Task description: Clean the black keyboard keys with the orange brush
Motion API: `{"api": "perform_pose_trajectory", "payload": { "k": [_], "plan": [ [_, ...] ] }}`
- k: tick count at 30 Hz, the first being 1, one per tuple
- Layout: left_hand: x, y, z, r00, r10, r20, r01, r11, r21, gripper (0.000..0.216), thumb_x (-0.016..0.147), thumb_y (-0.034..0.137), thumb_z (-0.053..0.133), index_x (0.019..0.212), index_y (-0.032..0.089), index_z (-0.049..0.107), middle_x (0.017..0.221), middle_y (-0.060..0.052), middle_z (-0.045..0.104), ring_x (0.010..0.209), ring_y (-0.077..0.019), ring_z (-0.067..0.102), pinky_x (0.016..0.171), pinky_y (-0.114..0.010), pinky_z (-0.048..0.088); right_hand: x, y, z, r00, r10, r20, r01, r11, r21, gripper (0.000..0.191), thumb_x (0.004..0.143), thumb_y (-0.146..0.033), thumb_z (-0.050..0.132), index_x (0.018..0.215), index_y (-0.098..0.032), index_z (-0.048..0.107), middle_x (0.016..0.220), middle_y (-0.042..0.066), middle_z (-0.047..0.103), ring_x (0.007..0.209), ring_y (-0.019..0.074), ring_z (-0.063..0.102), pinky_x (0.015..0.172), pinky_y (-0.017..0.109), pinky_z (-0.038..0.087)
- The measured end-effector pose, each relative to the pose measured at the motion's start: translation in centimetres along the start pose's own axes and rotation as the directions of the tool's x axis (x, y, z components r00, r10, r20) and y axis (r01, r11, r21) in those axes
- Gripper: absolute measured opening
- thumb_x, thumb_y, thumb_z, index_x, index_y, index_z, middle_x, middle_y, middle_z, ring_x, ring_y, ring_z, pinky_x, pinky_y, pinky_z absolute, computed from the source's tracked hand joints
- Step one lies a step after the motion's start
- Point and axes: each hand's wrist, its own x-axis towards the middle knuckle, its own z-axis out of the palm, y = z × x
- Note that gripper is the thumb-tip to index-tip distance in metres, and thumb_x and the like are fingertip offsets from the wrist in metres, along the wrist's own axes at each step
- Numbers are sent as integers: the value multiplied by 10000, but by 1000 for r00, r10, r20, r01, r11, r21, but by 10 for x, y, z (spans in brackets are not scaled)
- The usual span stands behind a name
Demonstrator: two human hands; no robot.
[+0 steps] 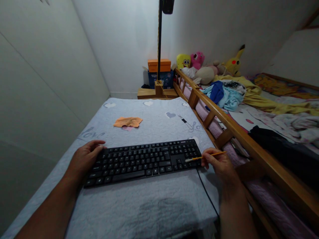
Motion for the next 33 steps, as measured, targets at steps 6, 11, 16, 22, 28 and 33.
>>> {"api": "perform_pose_trajectory", "payload": {
  "k": [6,11,16,22,28,33],
  "plan": [
    [-1,2,1,1000,-5,-3,5,1000,5,490,712,539,618,1060,204,702,890,-37,769,773,-226,687,664,-287,501,1,1,4,998,57,-40,-58,998,-26,283,837,-462,724,733,-209,654,586,2,629,535,150,577,496,262,442],
    [-3,4,1,1000,-6,-11,6,999,33,494,712,547,611,1061,210,704,884,-33,766,765,-223,681,650,-282,493,2,-5,10,997,40,-71,-51,984,-170,268,832,-427,681,679,-216,618,559,-1,595,538,153,549,531,281,417],
    [1,0,0,1000,-7,-4,8,999,46,493,712,541,606,1063,209,705,906,-38,772,808,-234,688,694,-292,499,2,0,2,974,-75,-215,21,970,-240,230,821,-339,647,631,-229,579,530,-21,533,521,141,490,530,287,368],
    [3,-5,1,1000,-1,3,1,999,43,507,727,555,603,1091,215,695,923,-36,773,797,-227,683,706,-296,488,-1,0,7,960,-116,-255,83,987,-137,210,857,-343,606,680,-232,595,548,-26,526,523,138,470,526,286,357],
    [0,2,1,1000,-17,1,17,1000,11,491,710,531,612,1068,205,693,921,-37,773,816,-224,689,729,-292,507,2,-1,15,986,-59,-158,17,967,-256,229,825,-372,628,649,-231,586,526,-27,523,517,151,496,522,294,365],
    [1,1,0,1000,-2,11,2,1000,14,481,722,518,623,1072,197,699,925,-44,780,822,-228,698,725,-292,514,0,1,7,939,-142,-313,40,950,-310,231,821,-329,625,618,-240,559,524,-30,479,524,151,458,527,301,346]
  ]
}}
